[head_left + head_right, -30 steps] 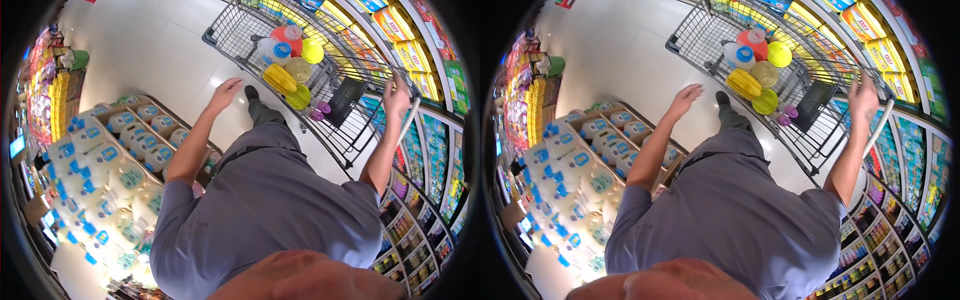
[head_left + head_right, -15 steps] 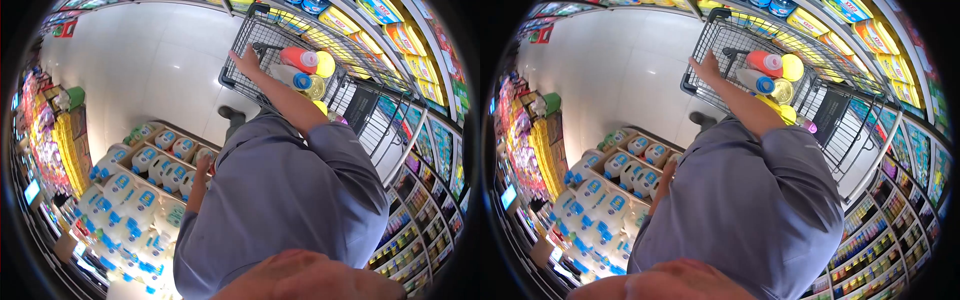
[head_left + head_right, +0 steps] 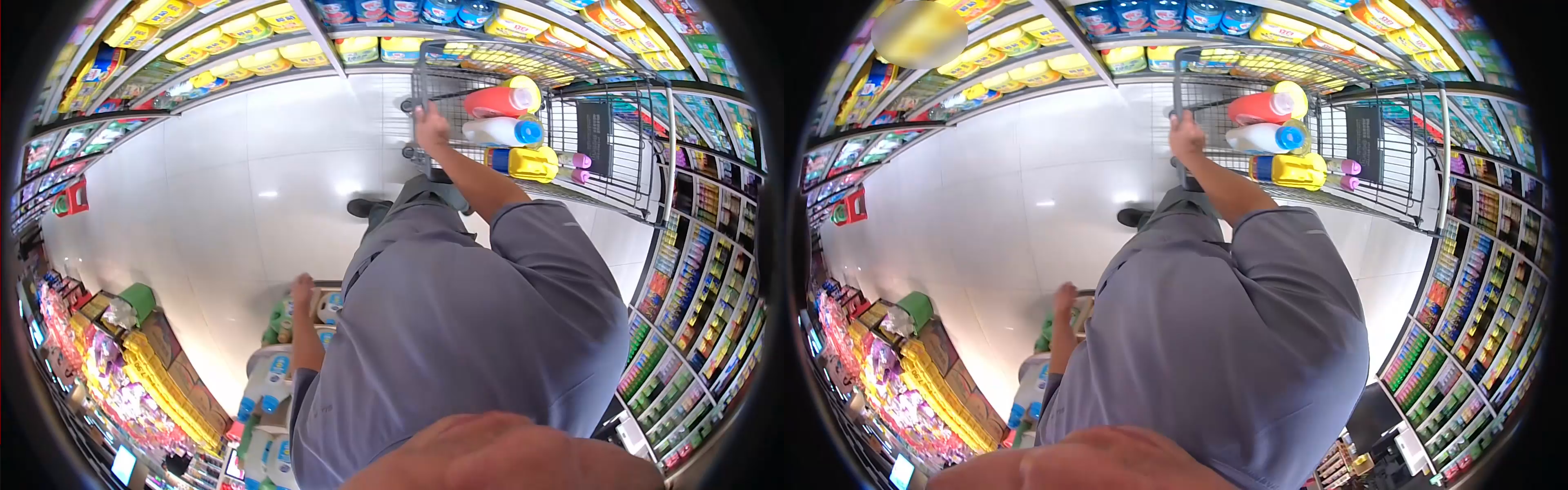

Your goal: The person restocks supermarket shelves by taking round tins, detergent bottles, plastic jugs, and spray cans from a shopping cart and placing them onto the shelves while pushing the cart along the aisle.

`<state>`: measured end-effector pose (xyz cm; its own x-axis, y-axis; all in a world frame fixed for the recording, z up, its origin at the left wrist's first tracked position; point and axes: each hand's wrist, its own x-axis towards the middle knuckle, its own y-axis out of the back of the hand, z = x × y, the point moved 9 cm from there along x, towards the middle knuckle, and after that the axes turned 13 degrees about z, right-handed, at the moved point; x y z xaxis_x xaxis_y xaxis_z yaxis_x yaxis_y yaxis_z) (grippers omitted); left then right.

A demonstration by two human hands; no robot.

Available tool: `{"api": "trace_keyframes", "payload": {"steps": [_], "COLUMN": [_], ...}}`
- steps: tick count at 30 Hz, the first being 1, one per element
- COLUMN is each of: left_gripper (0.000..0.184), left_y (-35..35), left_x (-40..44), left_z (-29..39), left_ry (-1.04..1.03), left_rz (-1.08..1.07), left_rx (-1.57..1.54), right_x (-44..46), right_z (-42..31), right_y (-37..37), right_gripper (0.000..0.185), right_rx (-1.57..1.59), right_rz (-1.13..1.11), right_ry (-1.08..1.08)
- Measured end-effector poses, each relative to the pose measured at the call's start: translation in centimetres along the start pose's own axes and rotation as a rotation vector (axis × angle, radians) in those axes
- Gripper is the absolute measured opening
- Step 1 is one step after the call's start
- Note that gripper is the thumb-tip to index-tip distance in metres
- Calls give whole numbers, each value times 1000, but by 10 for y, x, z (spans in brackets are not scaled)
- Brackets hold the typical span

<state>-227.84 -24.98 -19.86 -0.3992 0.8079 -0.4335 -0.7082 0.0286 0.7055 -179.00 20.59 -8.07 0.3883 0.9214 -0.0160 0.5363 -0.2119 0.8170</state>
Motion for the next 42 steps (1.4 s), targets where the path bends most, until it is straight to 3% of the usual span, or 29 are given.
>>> {"api": "trace_keyframes", "payload": {"steps": [1, 2, 6, 10, 12, 15, 16, 18, 21, 23, 24, 26, 27, 28, 29, 31, 34, 35, 38, 40, 42], "left_gripper": [28, 31, 35, 37, 36, 42, 43, 38, 35, 33, 33, 33, 33, 34, 36, 39, 43, 45, 45, 44, 43], "left_y": [31, 79, 163, 160, 145, 118, 124, 142, 193, 220, 236, 277, 293, 320, 343, 368, 390, 397, 403, 412, 426], "left_x": [20, 36, 118, 164, 162, 161, 155, 153, 159, 185, 200, 229, 252, 277, 299, 343, 404, 420, 450, 466, 485], "left_z": [-24, -1, 28, 24, 31, -13, -16, -42, -70, -78, -76, -86, -75, -62, -50, -20, 12, 15, 8, -22, -44], "left_ry": [273, 533, 433, 358, 379, 440, 471, 556, 647, 428, 351, 628, 610, 657, 701, 612, 455, 403, 385, 417, 336], "left_rz": [60, 177, 264, 164, 69, -137, -159, -95, -116, -198, -222, -145, -164, -30, 100, 98, 48, 26, -109, -189, -251], "left_rx": [-170, -355, -372, -385, -402, -389, -326, -363, -267, -148, -109, -262, -252, -321, -391, -401, -385, -366, -298, -250, -132], "right_x": [0, -2, -7, -16, -21, -41, -46, -63, -72, -65, -59, -65, -70, -77, -80, -85, -105, -113, -128, -154, -166], "right_z": [-2, -1, 6, 17, 28, 19, 21, -14, -42, -63, -64, -86, -97, -109, -115, -118, -117, -125, -152, -192, -226], "right_y": [1, 0, -8, -21, -31, -31, -37, -30, -49, -56, -66, -77, -80, -84, -91, -102, -131, -139, -154, -160, -165], "right_gripper": [48, 51, 59, 66, 69, 67, 64, 60, 57, 59, 57, 56, 56, 56, 60, 62, 60, 70, 70, 71, 70], "right_rx": [-29, -56, -111, -96, 39, 46, 48, 134, 22, 55, 73, 21, -34, -20, -36, -125, -214, -212, -58, 54, 29], "right_rz": [3, 0, 27, -6, 23, -22, 25, -77, -184, -228, -128, -171, -224, -243, -212, -101, -131, -212, -180, -268, -257], "right_ry": [-4, -9, 2, -44, 22, 8, 22, -86, -150, -285, -301, -379, -443, -519, -450, -371, -422, -421, -493, -714, -714]}}
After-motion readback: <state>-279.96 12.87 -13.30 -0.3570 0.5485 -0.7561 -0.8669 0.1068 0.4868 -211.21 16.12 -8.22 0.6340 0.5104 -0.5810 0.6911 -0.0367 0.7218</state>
